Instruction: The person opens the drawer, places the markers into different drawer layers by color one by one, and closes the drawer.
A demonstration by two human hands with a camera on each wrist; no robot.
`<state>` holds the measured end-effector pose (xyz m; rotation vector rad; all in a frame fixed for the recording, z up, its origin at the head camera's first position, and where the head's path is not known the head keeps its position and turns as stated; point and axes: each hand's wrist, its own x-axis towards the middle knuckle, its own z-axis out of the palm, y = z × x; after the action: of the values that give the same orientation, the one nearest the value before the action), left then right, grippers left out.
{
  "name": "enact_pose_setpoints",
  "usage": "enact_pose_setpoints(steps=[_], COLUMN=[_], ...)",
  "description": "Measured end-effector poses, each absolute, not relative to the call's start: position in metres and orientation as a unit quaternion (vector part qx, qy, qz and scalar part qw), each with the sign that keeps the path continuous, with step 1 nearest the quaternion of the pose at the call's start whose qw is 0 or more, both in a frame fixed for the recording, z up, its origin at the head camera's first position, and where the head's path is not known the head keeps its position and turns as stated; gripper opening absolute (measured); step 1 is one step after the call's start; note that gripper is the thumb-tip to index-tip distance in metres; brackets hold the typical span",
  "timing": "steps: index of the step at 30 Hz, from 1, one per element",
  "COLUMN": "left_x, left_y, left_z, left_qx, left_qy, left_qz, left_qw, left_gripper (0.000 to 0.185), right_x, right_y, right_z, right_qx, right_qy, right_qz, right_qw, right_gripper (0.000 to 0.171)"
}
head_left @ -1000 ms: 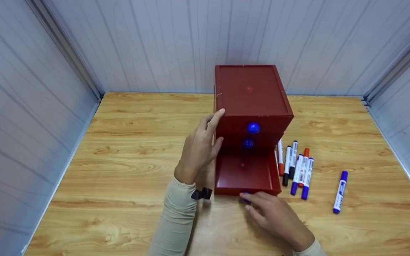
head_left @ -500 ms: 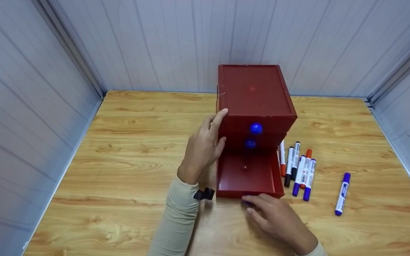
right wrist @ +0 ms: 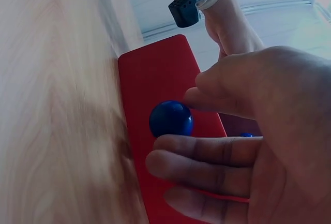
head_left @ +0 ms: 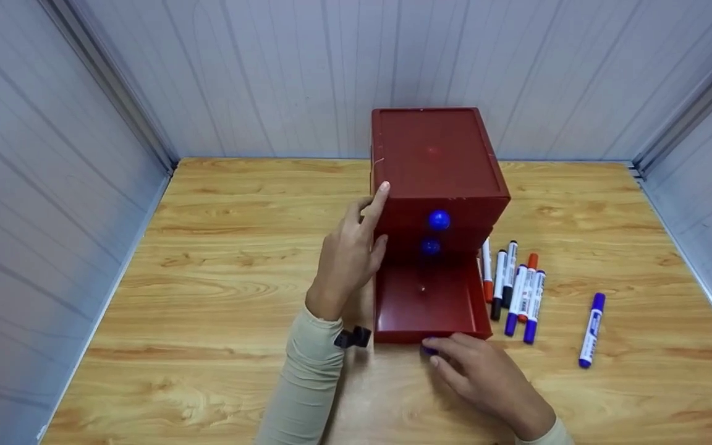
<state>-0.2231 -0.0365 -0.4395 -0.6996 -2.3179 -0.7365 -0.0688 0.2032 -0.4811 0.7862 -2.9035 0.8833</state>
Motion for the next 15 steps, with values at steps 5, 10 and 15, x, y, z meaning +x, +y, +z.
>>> enact_pose_setpoints(steps=[5, 10, 15], left_x=[-0.221, -0.222, -0.221], left_y=[-0.035, -0.035, -0.033], left_z=[-0.439, -0.438, -0.441], left_qx=[-0.262, -0.258, -0.257], left_qy=[-0.874, -0.874, -0.873], left_qz=[-0.283, -0.289, -0.293], left_qw=[0.295, 0.294, 0.294], left_gripper=[0.084, 0.082, 0.083], right_x=[-0.068, -0.071, -0.076], right_y=[0.203, 0.208, 0.227], right_z=[-0.480, -0.473, -0.464], right_qx=[0.274, 0.288, 0.267], right_qy=[-0.898, -0.877, -0.880], right_qz=[0.333, 0.350, 0.335], right_qw=[0.091, 0.162, 0.204], right_gripper=[0.023, 0.026, 0.026])
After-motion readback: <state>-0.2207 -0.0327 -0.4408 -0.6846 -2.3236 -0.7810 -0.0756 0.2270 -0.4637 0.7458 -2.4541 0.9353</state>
